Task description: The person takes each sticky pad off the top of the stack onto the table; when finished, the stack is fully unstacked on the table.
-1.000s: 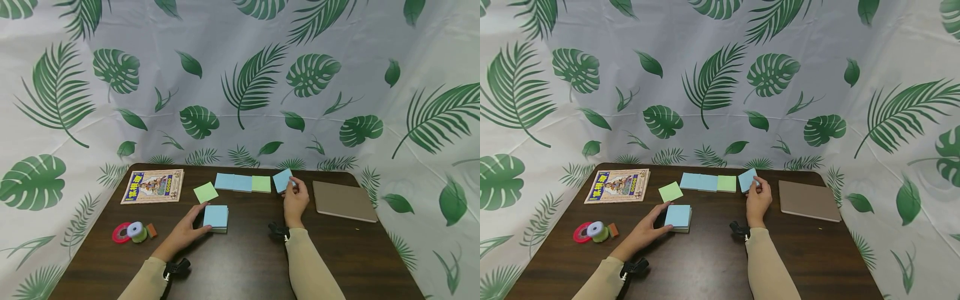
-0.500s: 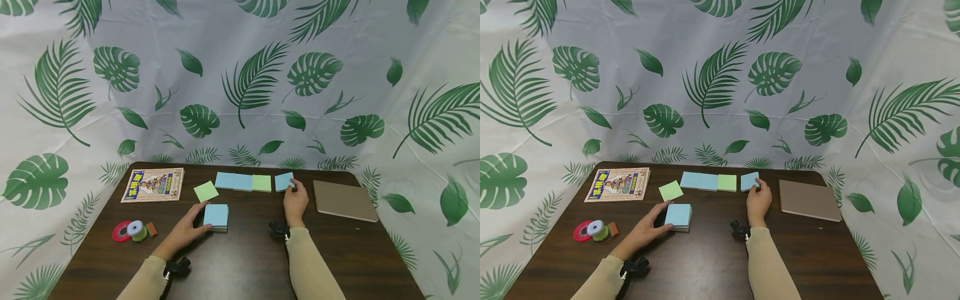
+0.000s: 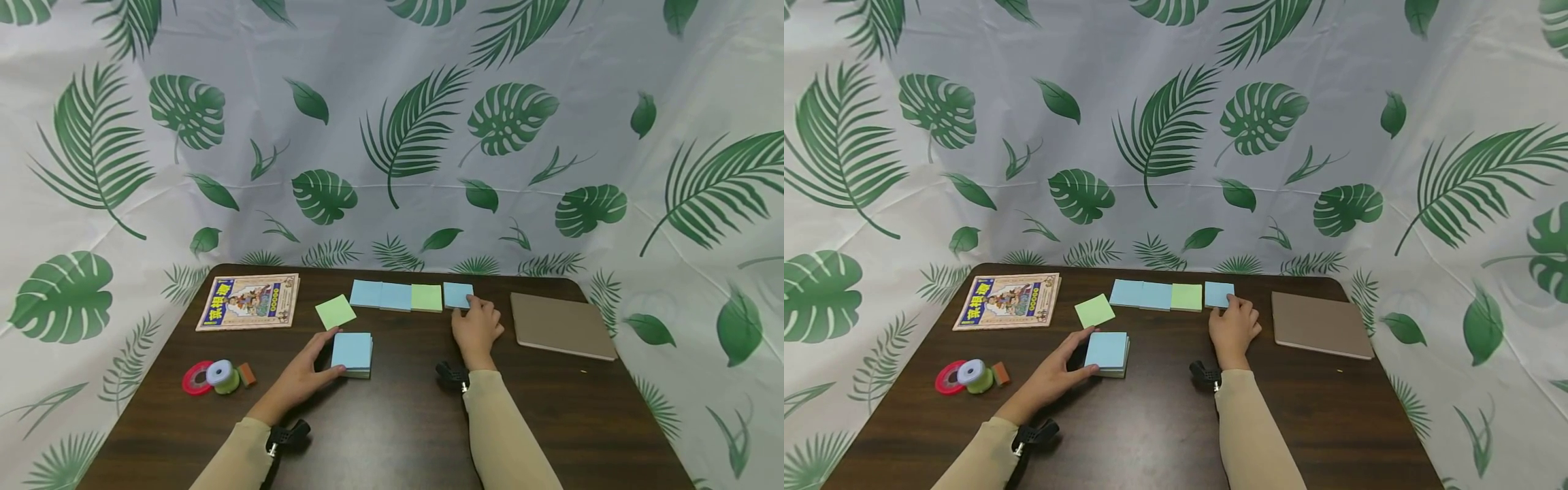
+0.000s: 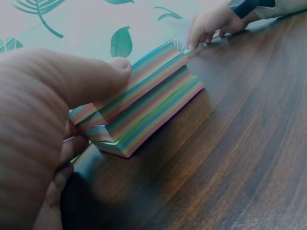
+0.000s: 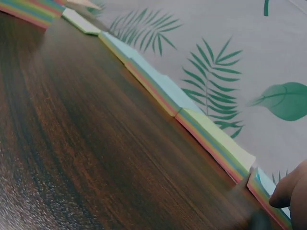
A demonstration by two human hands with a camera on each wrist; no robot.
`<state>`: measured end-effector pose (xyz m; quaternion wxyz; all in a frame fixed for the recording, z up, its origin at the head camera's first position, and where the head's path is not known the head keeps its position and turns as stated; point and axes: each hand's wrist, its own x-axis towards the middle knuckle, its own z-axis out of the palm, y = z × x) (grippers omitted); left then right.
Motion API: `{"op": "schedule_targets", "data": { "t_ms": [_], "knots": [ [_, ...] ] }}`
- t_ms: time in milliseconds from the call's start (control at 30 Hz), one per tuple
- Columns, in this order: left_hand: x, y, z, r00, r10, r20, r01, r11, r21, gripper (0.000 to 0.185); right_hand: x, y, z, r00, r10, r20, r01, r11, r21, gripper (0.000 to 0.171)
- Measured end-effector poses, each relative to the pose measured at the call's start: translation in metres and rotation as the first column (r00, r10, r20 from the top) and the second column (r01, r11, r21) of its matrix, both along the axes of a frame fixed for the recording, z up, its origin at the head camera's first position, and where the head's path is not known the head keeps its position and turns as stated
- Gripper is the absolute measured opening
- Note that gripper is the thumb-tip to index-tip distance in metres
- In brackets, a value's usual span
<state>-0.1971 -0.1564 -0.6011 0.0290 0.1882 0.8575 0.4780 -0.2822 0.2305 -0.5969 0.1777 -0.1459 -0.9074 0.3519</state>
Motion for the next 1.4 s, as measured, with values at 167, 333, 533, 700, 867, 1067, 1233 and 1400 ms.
{"op": "schedule_targets", "data": {
  "t_ms": [167, 333, 533, 700, 867, 1067, 1233, 1400],
  "knots": [
    [-0.001, 0.000, -0.001, 1.000, -0.005, -0.003, 0.005, 1.000, 0.007, 0.089, -0.001, 0.000, 0.000, 1.000, -0.002, -0.022, 0.002, 1.000, -0.023, 0.046],
    [-0.001, 0.000, -0.001, 1.000, -0.006, -0.010, 0.006, 1.000, 0.010, 0.088, -0.001, -0.001, 0.000, 0.997, -0.015, -0.081, 0.007, 0.995, -0.101, 0.042],
    [-0.001, -0.001, -0.001, 1.000, -0.003, -0.027, 0.003, 1.000, 0.000, 0.087, -0.001, -0.005, 0.001, 0.970, -0.012, -0.244, -0.044, 0.974, -0.223, 0.035],
    [0.000, 0.000, 0.000, 0.999, -0.003, -0.032, 0.003, 1.000, 0.004, 0.087, -0.002, -0.013, 0.001, 0.909, -0.016, -0.417, -0.134, 0.935, -0.327, 0.031],
    [-0.001, 0.000, 0.000, 0.999, -0.007, -0.035, 0.008, 1.000, 0.010, 0.086, -0.002, -0.022, 0.002, 0.883, 0.018, -0.470, -0.255, 0.858, -0.446, 0.026],
    [-0.001, 0.000, -0.001, 1.000, -0.011, -0.029, 0.011, 1.000, 0.005, 0.085, 0.005, -0.032, 0.003, 0.880, 0.137, -0.456, -0.420, 0.673, -0.609, 0.032],
    [0.000, 0.001, -0.001, 1.000, -0.017, -0.021, 0.017, 1.000, 0.018, 0.085, 0.007, -0.038, 0.003, 0.849, 0.252, -0.463, -0.515, 0.591, -0.622, 0.036],
    [-0.001, 0.000, -0.001, 1.000, -0.012, -0.029, 0.012, 1.000, 0.015, 0.085, 0.011, -0.050, 0.004, 0.817, 0.359, -0.451, -0.576, 0.541, -0.613, 0.049]
  ]
}}
